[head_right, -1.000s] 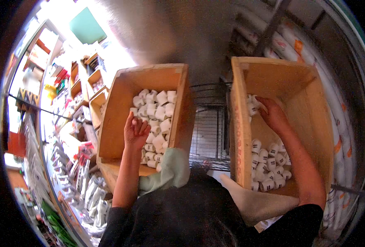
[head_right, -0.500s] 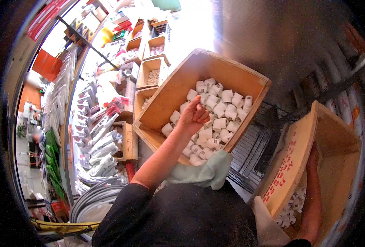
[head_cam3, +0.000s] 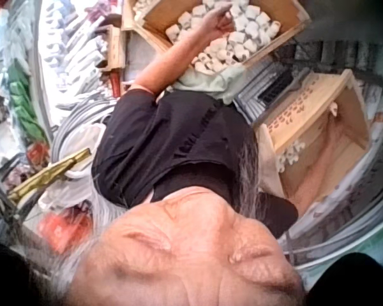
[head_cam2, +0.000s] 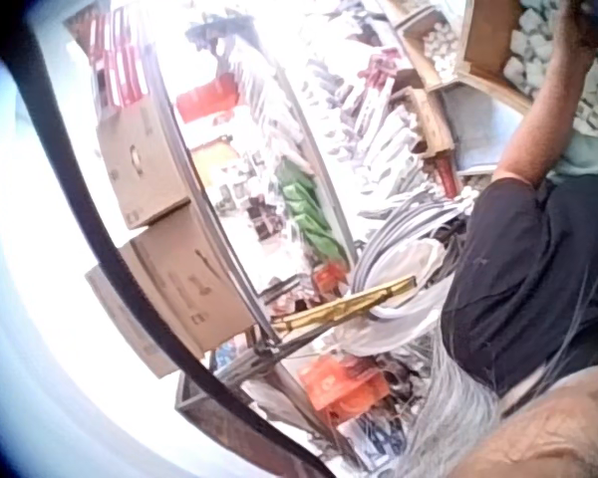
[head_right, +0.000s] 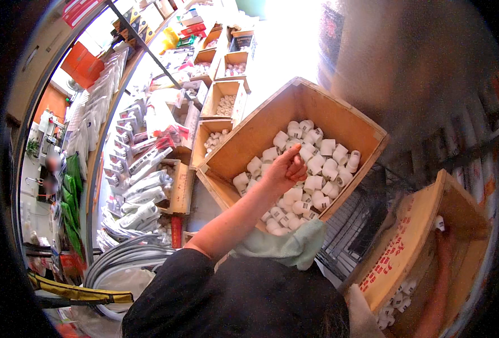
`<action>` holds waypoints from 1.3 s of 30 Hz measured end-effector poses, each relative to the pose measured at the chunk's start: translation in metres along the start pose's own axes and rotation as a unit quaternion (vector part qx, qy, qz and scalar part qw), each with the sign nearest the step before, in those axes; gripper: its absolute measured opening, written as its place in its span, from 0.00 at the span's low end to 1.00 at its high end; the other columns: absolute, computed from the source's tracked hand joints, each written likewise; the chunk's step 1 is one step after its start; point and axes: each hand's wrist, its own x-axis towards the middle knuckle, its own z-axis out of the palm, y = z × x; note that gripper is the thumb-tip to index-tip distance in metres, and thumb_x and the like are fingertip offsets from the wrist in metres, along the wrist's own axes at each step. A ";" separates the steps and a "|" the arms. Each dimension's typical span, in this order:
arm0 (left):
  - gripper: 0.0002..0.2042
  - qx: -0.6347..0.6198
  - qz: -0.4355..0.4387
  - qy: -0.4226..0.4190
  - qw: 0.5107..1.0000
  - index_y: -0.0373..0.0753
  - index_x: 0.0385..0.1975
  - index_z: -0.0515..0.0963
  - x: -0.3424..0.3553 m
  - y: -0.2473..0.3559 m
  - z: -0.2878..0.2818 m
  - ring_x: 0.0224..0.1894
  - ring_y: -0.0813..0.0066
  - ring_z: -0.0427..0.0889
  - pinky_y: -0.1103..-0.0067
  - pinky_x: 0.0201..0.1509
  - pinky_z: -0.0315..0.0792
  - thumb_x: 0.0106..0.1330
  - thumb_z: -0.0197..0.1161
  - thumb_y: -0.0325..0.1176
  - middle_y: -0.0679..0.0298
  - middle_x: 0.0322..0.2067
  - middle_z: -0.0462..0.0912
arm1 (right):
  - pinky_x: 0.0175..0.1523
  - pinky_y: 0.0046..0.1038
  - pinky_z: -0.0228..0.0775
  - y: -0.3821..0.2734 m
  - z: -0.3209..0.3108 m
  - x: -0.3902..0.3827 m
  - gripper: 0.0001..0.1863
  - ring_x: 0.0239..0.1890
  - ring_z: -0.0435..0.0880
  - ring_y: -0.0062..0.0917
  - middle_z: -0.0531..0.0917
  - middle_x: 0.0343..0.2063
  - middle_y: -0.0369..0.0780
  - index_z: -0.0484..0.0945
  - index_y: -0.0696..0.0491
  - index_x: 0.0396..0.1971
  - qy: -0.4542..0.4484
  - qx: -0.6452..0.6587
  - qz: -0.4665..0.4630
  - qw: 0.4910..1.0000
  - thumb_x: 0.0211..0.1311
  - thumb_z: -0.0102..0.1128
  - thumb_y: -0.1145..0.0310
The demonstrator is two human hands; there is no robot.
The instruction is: The person repeatedly picks small white cylindrical objects from a wooden crate and transfers them into a second wooden crate. The person uses a light green cloth to handle the items, wiping them before placing them in the destination crate. The task continues throughout the clip with a repetitive pick-and-place motion.
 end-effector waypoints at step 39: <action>0.28 0.616 0.197 -0.358 0.674 0.36 0.55 0.72 -0.092 -0.029 0.156 0.51 0.54 0.73 0.66 0.53 0.70 0.55 0.71 0.38 0.53 0.48 0.73 | 0.48 0.37 0.77 -0.321 0.047 -0.200 0.28 0.44 0.81 0.41 0.77 0.45 0.46 0.74 0.55 0.48 -0.117 -0.024 -0.465 0.877 0.43 0.70 0.79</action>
